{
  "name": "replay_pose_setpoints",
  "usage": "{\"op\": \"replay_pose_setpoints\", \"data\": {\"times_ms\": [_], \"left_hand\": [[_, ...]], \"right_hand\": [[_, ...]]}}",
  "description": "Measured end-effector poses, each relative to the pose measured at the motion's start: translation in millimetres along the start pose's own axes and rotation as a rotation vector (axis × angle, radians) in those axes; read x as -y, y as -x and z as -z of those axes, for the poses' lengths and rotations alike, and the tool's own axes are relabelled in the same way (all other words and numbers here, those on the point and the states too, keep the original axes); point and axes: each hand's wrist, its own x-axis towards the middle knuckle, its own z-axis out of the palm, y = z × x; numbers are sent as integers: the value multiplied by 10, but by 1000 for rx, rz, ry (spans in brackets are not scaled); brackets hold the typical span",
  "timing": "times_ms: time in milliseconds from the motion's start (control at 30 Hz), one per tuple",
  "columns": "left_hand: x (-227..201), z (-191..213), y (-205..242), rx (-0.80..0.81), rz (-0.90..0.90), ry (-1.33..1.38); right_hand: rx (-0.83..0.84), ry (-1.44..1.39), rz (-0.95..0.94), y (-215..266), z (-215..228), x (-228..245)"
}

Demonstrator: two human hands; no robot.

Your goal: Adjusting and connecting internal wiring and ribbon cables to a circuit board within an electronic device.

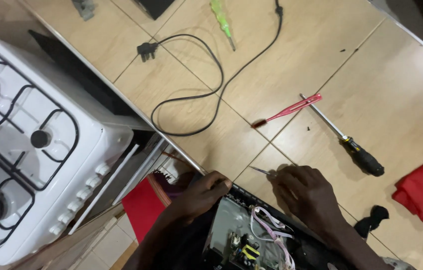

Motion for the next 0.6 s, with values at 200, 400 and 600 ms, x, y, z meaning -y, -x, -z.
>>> {"op": "replay_pose_setpoints", "data": {"times_ms": [200,400,600], "left_hand": [[-285,-9,175,5,95,-14],[-113,-16,44,-9,62,-29],[-325,-26,157,-46,103,-74]], "right_hand": [[-37,-199,79,-399,250,553],[159,-204,204,-432,-116,587],[205,10,272,-598,-90,734]]}}
